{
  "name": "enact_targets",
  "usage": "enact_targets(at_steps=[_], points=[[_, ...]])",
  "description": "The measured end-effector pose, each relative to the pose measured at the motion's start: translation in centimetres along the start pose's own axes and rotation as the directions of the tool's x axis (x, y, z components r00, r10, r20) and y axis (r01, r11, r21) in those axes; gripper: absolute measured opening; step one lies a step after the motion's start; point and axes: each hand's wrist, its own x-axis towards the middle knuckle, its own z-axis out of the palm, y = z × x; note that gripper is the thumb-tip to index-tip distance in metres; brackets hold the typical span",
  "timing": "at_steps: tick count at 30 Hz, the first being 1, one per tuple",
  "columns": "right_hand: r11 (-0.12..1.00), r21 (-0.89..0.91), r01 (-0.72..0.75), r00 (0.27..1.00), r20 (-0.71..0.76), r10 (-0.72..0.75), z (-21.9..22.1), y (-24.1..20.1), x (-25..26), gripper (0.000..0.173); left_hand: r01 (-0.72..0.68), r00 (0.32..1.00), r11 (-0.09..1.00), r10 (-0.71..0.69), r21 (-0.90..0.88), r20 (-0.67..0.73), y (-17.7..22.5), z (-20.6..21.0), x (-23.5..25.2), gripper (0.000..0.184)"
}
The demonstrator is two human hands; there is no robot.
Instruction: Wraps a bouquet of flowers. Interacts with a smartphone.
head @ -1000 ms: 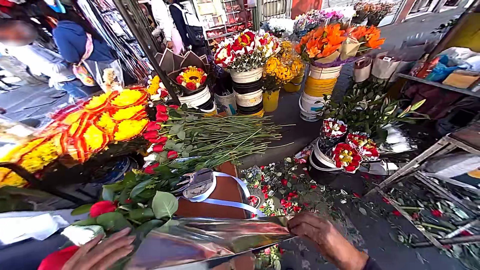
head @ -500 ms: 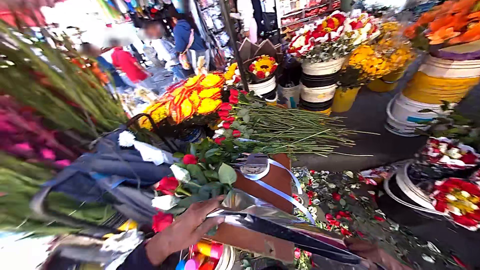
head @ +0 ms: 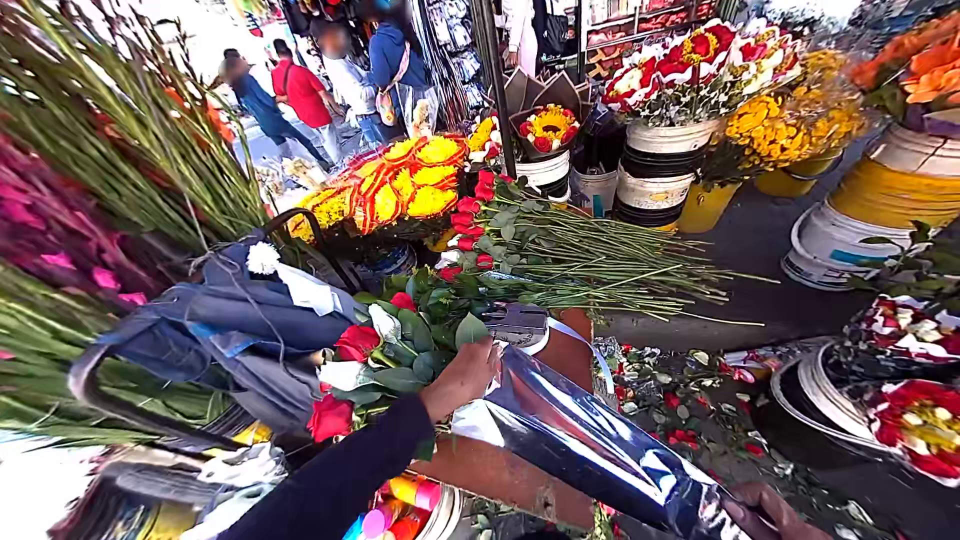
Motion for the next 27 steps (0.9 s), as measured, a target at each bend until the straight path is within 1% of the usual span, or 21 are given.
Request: enact_targets(at_steps=[1, 2, 4, 6, 7, 8, 10, 11, 13, 14, 15, 17, 18, 19, 20, 21, 23, 24, 25, 26, 27], points=[[0.998, -0.063, -0.002, 1.000, -0.009, 0.001, 0.1, -0.5, 0.1, 0.029, 0.030, 0.996, 0.999, -0.032, 0.033, 0.079, 0.1, -0.2, 0.5, 0.042], [0.982, -0.189, 0.012, 0.999, -0.035, -0.019, 0.2, -1.4, 0.1, 0.029, 0.050, 0.986, 0.995, -0.062, 0.084, 0.157, 0.5, -0.4, 0.9, 0.041], [0.865, -0.488, 0.118, 0.975, -0.107, -0.193, 1.3, -3.9, 0.0, 0.029, 0.049, 0.945, 0.974, -0.117, 0.222, 0.304, 1.7, -1.0, 1.6, 0.035], [0.760, -0.598, 0.255, 0.917, -0.100, -0.386, 2.6, -6.1, 0.6, 0.031, 0.010, 0.919, 0.950, -0.132, 0.312, 0.373, 2.2, -1.1, 2.2, 0.028], [0.742, -0.613, 0.271, 0.915, -0.076, -0.397, 3.2, -7.0, 1.1, 0.041, -0.006, 0.918, 0.944, -0.126, 0.331, 0.377, 2.1, -1.0, 2.5, 0.024], [0.750, -0.615, 0.243, 0.937, -0.051, -0.345, 3.6, -7.4, 1.6, 0.053, -0.012, 0.924, 0.947, -0.112, 0.320, 0.367, 1.9, -1.1, 2.6, 0.023], [0.828, -0.549, 0.118, 0.991, 0.013, -0.132, 3.0, -6.4, 2.4, 0.072, 0.023, 0.955, 0.987, -0.069, 0.159, 0.289, 1.6, -1.8, 2.0, 0.032], [0.875, -0.482, 0.053, 0.998, 0.058, -0.028, 2.0, -5.5, 2.5, 0.071, 0.027, 0.972, 0.998, -0.041, 0.060, 0.231, 1.4, -2.2, 1.4, 0.037], [0.959, -0.284, -0.021, 0.993, 0.109, 0.054, -0.2, -3.7, 2.0, 0.052, -0.077, 0.993, 0.994, 0.083, -0.073, 0.085, 0.7, -2.5, 0.1, 0.040], [0.987, -0.156, -0.040, 0.995, 0.087, 0.054, -0.8, -2.7, 1.4, 0.038, -0.187, 0.982, 0.974, 0.187, -0.132, -0.009, -0.1, -2.4, -0.7, 0.040], [0.999, -0.004, -0.035, 0.999, 0.042, 0.035, -0.9, -1.4, 0.7, 0.024, -0.310, 0.950, 0.928, 0.293, -0.206, -0.108, -1.0, -2.3, -1.7, 0.039], [0.962, 0.266, 0.058, 0.998, -0.036, -0.050, -0.1, 0.9, -0.3, 0.011, -0.513, 0.857, 0.794, 0.454, -0.328, -0.243, -2.9, -2.1, -3.3, 0.037], [0.935, 0.331, 0.125, 0.992, -0.066, -0.109, 0.5, 1.7, -0.4, 0.009, -0.552, 0.834, 0.740, 0.491, -0.385, -0.251, -3.8, -2.2, -4.0, 0.038], [0.917, 0.357, 0.179, 0.983, -0.092, -0.157, 1.0, 2.3, -0.4, 0.008, -0.569, 0.820, 0.719, 0.532, -0.399, -0.211, -4.7, -2.5, -4.7, 0.043], [0.903, 0.369, 0.219, 0.975, -0.112, -0.190, 1.4, 2.7, -0.3, 0.007, -0.596, 0.793, 0.711, 0.595, -0.374, -0.133, -5.7, -2.8, -5.3, 0.055], [0.891, 0.380, 0.247, 0.969, -0.124, -0.216, 1.8, 2.9, -0.3, 0.007, -0.653, 0.741, 0.702, 0.670, -0.285, -0.048, -6.7, -3.0, -5.6, 0.067], [0.870, 0.396, 0.294, 0.956, -0.125, -0.266, 2.1, 3.4, -0.2, 0.008, -0.771, 0.637, 0.633, 0.761, 0.074, 0.122, -8.1, -3.1, -5.7, 0.077], [0.865, 0.399, 0.304, 0.953, -0.118, -0.280, 2.0, 3.5, -0.1, 0.009, -0.781, 0.618, 0.572, 0.767, 0.251, 0.173, -8.2, -3.0, -5.6, 0.076], [0.865, 0.399, 0.306, 0.952, -0.109, -0.286, 1.9, 3.5, -0.2, 0.009, -0.773, 0.610, 0.531, 0.774, 0.348, 0.172, -8.0, -2.8, -5.3, 0.071], [0.869, 0.392, 0.301, 0.953, -0.099, -0.285, 1.7, 3.5, -0.2, 0.010, -0.772, 0.598, 0.514, 0.787, 0.373, 0.153, -7.8, -2.5, -4.8, 0.066], [0.872, 0.387, 0.299, 0.954, -0.096, -0.284, 1.6, 3.4, -0.2, 0.010, -0.791, 0.573, 0.509, 0.811, 0.339, 0.120, -7.7, -2.2, -4.1, 0.049]])
